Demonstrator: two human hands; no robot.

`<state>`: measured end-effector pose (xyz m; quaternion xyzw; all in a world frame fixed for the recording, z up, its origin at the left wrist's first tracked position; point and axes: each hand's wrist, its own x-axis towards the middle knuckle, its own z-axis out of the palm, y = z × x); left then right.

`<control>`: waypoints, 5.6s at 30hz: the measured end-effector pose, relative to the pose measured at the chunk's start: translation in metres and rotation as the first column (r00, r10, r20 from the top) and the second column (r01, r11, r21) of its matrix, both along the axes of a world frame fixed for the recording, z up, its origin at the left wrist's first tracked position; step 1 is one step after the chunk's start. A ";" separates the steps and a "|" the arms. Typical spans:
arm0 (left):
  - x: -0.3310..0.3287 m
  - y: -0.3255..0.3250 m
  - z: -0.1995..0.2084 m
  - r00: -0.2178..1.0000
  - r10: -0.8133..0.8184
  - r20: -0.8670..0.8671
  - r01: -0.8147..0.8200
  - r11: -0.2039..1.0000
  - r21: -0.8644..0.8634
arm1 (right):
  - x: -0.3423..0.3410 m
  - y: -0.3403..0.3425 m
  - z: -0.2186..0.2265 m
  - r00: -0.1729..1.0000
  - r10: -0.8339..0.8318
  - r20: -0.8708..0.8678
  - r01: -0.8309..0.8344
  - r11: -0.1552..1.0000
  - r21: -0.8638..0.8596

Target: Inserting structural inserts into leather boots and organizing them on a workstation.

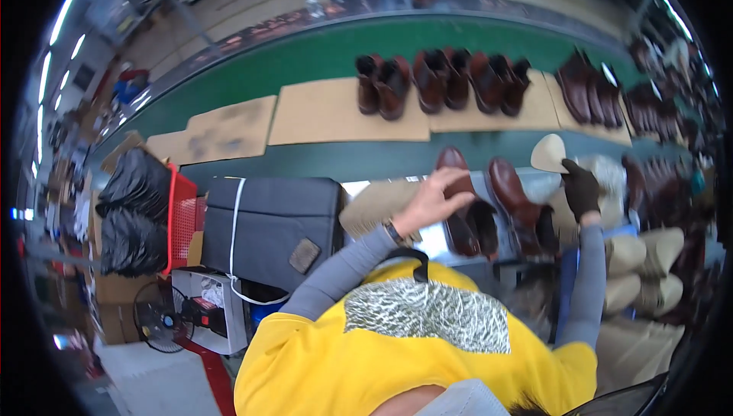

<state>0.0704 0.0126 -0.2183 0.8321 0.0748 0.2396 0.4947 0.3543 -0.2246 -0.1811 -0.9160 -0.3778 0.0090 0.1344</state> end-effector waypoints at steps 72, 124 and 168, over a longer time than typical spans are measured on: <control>-0.313 0.088 0.048 0.611 0.789 -0.067 -0.461 0.424 0.780 | -0.427 0.360 -0.041 0.075 0.996 0.055 -0.935 0.050 0.352; -0.063 0.047 0.107 0.875 0.168 0.454 -0.017 0.948 -0.317 | -0.247 0.174 0.121 0.510 0.859 0.046 -0.620 0.330 0.712; 0.015 0.064 0.089 0.884 0.153 0.442 0.133 0.825 -0.550 | -0.227 0.125 0.044 0.702 0.651 -0.289 0.258 0.146 0.955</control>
